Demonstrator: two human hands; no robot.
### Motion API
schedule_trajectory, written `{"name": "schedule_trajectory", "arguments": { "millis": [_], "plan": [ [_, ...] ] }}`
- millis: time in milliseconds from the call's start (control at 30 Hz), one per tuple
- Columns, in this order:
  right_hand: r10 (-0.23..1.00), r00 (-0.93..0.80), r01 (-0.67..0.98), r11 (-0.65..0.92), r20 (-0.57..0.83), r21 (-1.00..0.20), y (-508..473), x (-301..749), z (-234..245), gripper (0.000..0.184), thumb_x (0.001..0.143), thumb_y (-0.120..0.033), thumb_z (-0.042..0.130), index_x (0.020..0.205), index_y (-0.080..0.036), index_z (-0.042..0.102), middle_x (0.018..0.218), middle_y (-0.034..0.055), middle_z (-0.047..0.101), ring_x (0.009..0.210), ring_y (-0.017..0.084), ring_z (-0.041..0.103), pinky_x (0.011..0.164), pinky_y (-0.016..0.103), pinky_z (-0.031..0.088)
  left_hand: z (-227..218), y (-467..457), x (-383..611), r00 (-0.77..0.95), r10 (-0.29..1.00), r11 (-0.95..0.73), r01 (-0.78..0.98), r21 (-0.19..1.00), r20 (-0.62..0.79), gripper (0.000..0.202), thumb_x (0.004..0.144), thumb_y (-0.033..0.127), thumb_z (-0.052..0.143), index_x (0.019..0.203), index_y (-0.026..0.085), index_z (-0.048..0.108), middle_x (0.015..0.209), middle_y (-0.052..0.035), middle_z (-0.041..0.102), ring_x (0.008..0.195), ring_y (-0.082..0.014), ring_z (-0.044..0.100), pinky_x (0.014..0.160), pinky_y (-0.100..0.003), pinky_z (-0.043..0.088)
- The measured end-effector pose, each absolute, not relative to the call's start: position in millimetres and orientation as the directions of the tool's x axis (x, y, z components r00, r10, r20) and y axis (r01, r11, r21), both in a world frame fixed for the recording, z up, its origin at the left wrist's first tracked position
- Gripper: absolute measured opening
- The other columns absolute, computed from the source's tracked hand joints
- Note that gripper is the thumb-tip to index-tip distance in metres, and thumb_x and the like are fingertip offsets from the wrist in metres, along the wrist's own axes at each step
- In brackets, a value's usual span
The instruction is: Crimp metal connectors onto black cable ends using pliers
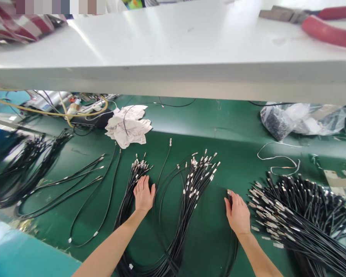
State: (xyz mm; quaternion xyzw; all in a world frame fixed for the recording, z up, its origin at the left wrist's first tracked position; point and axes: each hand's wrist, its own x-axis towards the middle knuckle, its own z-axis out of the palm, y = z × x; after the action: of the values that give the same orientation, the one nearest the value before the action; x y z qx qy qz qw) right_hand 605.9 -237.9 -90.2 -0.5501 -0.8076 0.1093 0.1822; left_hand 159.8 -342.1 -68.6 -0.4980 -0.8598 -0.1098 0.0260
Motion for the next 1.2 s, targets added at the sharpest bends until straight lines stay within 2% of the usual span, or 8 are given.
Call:
{"name": "schedule_trajectory", "arguments": {
  "millis": [467, 800, 900, 967, 1000, 1067, 1133, 1200],
  "plan": [
    [0.932, -0.319, 0.838, 0.363, 0.172, -0.409, -240, 607, -87, 0.040, 0.099, -0.039, 0.048, 0.135, -0.020, 0.049, 0.116, 0.0138, 0.066, 0.105, 0.030, 0.065, 0.092, 0.048, 0.053, -64, -344, 163, -0.513, 0.845, 0.489, 0.856, 0.167, 0.154, 0.057, 0.099, 0.038, 0.043, 0.150, 0.013, 0.041, 0.154, -0.0178, 0.044, 0.145, -0.0338, 0.036, 0.116, -0.052, 0.032],
    [0.953, -0.298, 0.870, 0.297, 0.059, -0.394, -243, 596, -59, 0.041, 0.101, -0.041, 0.037, 0.132, -0.019, 0.052, 0.110, 0.0152, 0.065, 0.105, 0.030, 0.063, 0.093, 0.047, 0.052, -58, -347, 167, -0.517, 0.843, 0.492, 0.853, 0.175, 0.151, 0.056, 0.099, 0.039, 0.041, 0.148, 0.012, 0.041, 0.153, -0.0182, 0.044, 0.146, -0.0336, 0.035, 0.119, -0.053, 0.028],
    [0.955, -0.295, 0.884, 0.284, 0.027, -0.371, -246, 593, -40, 0.042, 0.101, -0.041, 0.035, 0.131, -0.019, 0.055, 0.114, 0.0158, 0.063, 0.107, 0.029, 0.062, 0.092, 0.046, 0.053, -49, -350, 175, -0.514, 0.843, 0.483, 0.853, 0.197, 0.157, 0.055, 0.098, 0.039, 0.041, 0.147, 0.012, 0.043, 0.152, -0.0189, 0.045, 0.145, -0.0338, 0.036, 0.119, -0.053, 0.028],
    [0.958, -0.288, 0.899, 0.268, -0.005, -0.345, -245, 600, -15, 0.049, 0.099, -0.047, 0.042, 0.137, -0.018, 0.052, 0.123, 0.0175, 0.060, 0.114, 0.032, 0.059, 0.095, 0.049, 0.051, -45, -352, 180, -0.513, 0.845, 0.478, 0.851, 0.216, 0.150, 0.055, 0.098, 0.038, 0.041, 0.146, 0.012, 0.043, 0.151, -0.0199, 0.046, 0.145, -0.0344, 0.036, 0.118, -0.054, 0.027],
    [0.957, -0.290, 0.906, 0.266, -0.025, -0.330, -242, 608, 3, 0.058, 0.095, -0.052, 0.048, 0.142, -0.018, 0.048, 0.129, 0.0187, 0.057, 0.120, 0.035, 0.055, 0.098, 0.052, 0.049, -44, -353, 183, -0.513, 0.847, 0.477, 0.850, 0.226, 0.141, 0.056, 0.098, 0.038, 0.041, 0.147, 0.012, 0.042, 0.151, -0.0207, 0.045, 0.145, -0.0348, 0.035, 0.118, -0.055, 0.027],
    [0.945, -0.317, 0.915, 0.284, -0.076, -0.287, -229, 627, 47, 0.090, 0.084, -0.063, 0.061, 0.153, -0.012, 0.032, 0.143, 0.0234, 0.046, 0.131, 0.042, 0.045, 0.104, 0.059, 0.044, -48, -355, 187, -0.513, 0.851, 0.477, 0.846, 0.238, 0.117, 0.058, 0.098, 0.038, 0.041, 0.149, 0.010, 0.038, 0.153, -0.0227, 0.040, 0.147, -0.0355, 0.031, 0.119, -0.057, 0.024],
    [0.921, -0.384, 0.881, 0.347, -0.059, -0.321, -209, 647, 91, 0.108, 0.076, -0.072, 0.065, 0.157, -0.015, 0.023, 0.149, 0.0219, 0.040, 0.135, 0.042, 0.041, 0.108, 0.059, 0.041, -54, -357, 190, -0.509, 0.856, 0.477, 0.845, 0.241, 0.091, 0.061, 0.098, 0.039, 0.040, 0.150, 0.009, 0.034, 0.157, -0.0233, 0.035, 0.149, -0.0351, 0.026, 0.121, -0.057, 0.020],
    [0.927, -0.374, 0.860, 0.341, -0.015, -0.379, -188, 660, 122, 0.112, 0.075, -0.075, 0.065, 0.160, -0.022, 0.013, 0.153, 0.0181, 0.033, 0.135, 0.038, 0.042, 0.108, 0.055, 0.043, -60, -359, 191, -0.504, 0.861, 0.476, 0.847, 0.238, 0.069, 0.062, 0.098, 0.040, 0.040, 0.151, 0.009, 0.033, 0.158, -0.0228, 0.032, 0.150, -0.0345, 0.023, 0.122, -0.056, 0.019]
  ]
}}
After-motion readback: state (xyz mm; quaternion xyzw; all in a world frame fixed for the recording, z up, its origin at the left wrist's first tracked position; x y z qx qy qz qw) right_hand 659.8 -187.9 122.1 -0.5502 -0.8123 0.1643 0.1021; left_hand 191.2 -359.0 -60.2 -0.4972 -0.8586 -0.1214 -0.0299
